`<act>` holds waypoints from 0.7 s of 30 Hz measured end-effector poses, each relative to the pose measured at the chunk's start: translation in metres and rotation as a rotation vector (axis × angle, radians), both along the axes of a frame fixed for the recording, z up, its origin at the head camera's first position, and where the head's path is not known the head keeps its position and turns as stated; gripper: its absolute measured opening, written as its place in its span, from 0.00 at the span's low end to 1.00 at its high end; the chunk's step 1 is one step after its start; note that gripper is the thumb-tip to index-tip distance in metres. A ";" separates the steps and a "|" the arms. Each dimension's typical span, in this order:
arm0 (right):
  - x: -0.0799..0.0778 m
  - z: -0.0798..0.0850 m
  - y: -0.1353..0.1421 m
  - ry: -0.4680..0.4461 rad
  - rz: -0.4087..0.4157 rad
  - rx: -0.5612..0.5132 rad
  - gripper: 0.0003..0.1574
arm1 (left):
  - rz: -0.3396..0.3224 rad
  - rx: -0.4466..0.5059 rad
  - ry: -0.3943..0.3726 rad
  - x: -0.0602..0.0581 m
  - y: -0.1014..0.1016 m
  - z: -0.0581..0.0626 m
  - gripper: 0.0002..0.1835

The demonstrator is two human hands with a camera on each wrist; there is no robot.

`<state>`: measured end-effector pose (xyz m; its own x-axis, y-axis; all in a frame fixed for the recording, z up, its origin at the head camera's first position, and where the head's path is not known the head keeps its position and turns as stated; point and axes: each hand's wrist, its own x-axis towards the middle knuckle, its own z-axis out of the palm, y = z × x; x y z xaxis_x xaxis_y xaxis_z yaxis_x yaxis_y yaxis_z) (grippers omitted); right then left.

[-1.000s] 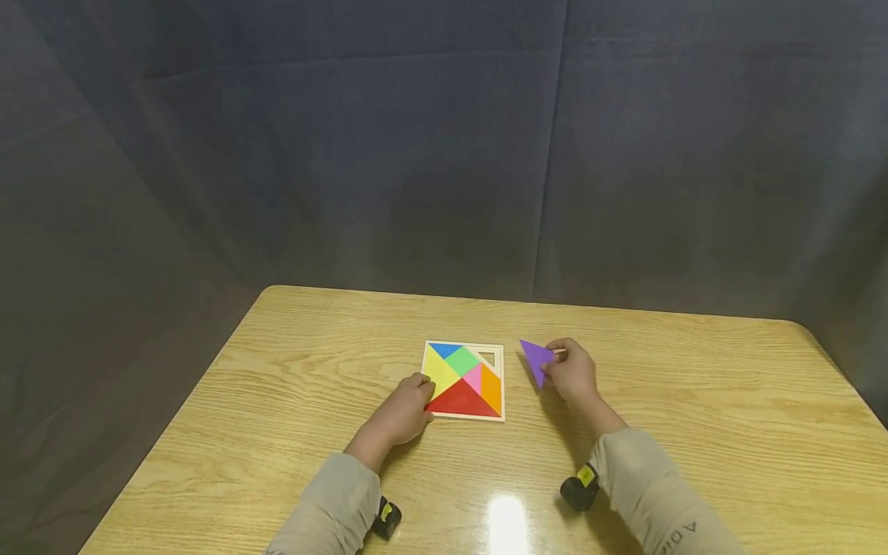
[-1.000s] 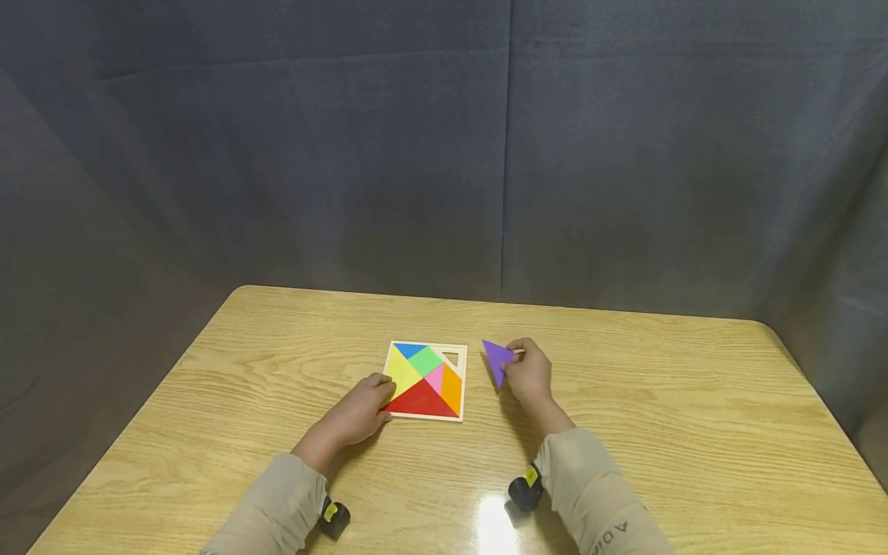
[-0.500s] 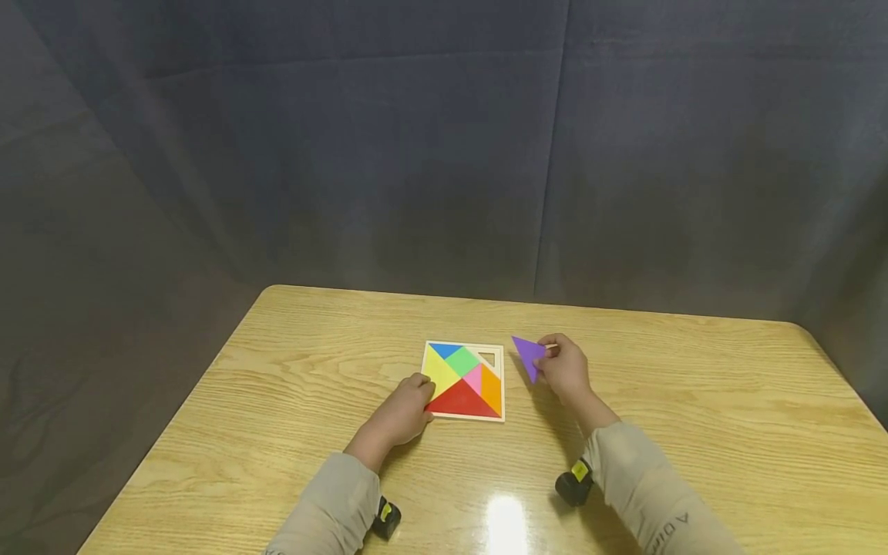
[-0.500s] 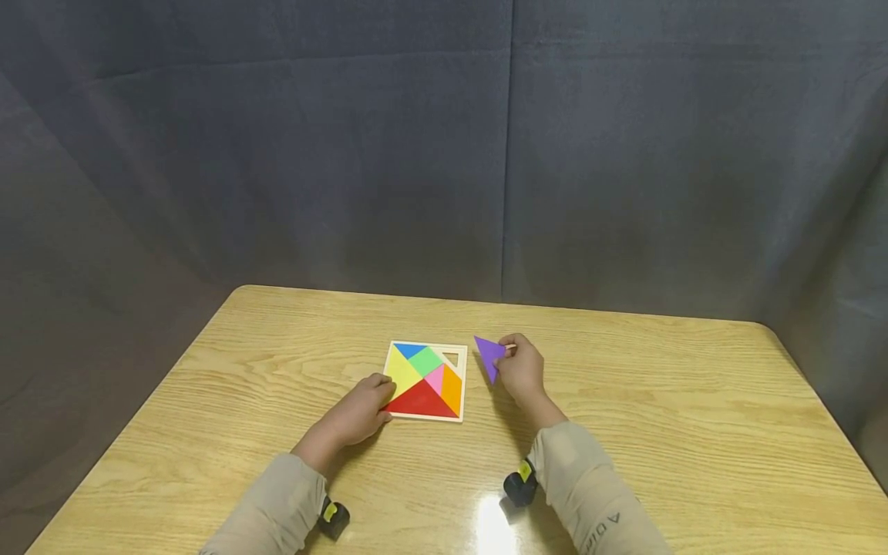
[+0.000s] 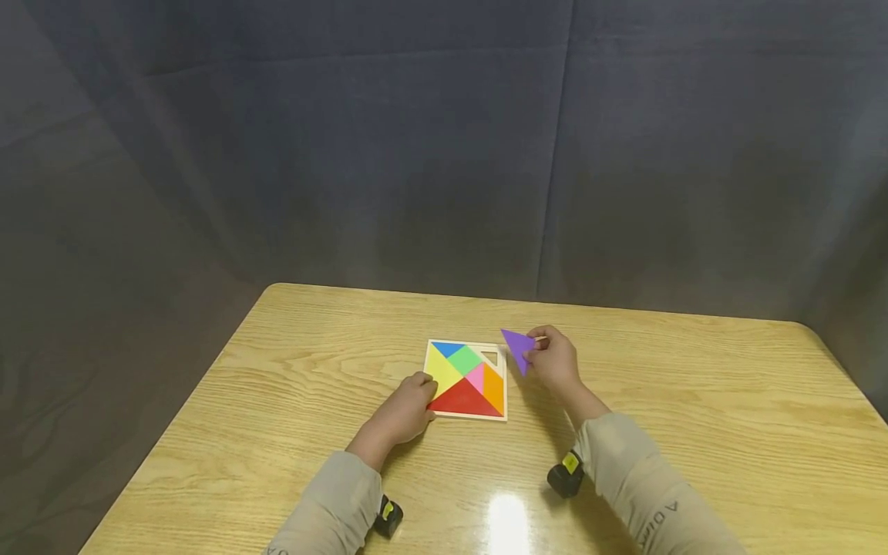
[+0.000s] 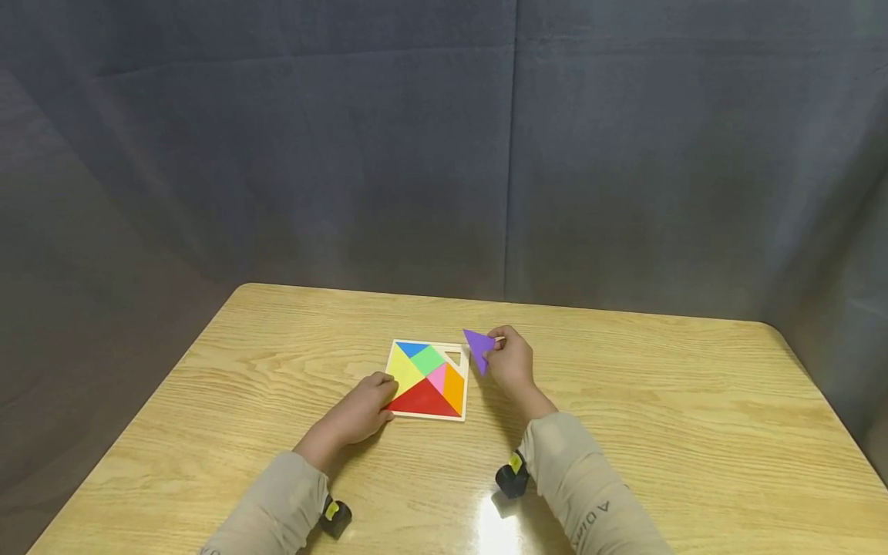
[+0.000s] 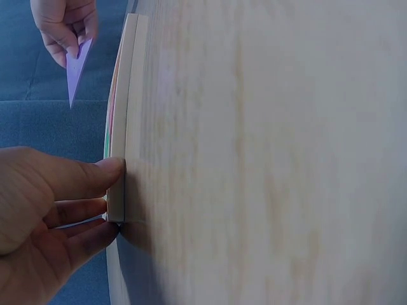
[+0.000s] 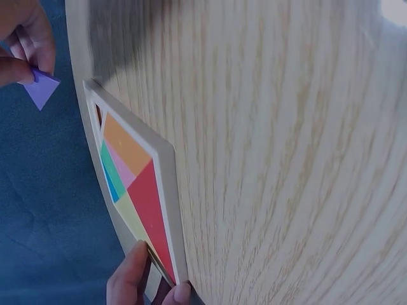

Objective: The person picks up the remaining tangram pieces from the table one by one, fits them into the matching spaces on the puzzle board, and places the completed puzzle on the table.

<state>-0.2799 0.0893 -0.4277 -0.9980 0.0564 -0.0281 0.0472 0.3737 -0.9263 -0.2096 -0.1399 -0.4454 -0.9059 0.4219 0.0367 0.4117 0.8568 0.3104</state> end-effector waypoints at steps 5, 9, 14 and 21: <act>0.000 -0.001 -0.005 0.011 0.004 0.012 0.17 | -0.002 -0.001 0.007 0.000 0.000 0.000 0.18; -0.002 -0.002 -0.008 0.020 0.004 0.007 0.17 | 0.004 -0.003 -0.002 0.000 0.000 0.001 0.19; -0.004 -0.005 -0.012 0.035 0.023 0.006 0.17 | 0.010 -0.005 -0.017 0.001 0.000 0.003 0.19; -0.005 -0.007 -0.017 0.048 0.056 0.017 0.16 | 0.007 -0.009 -0.016 0.003 0.000 0.004 0.19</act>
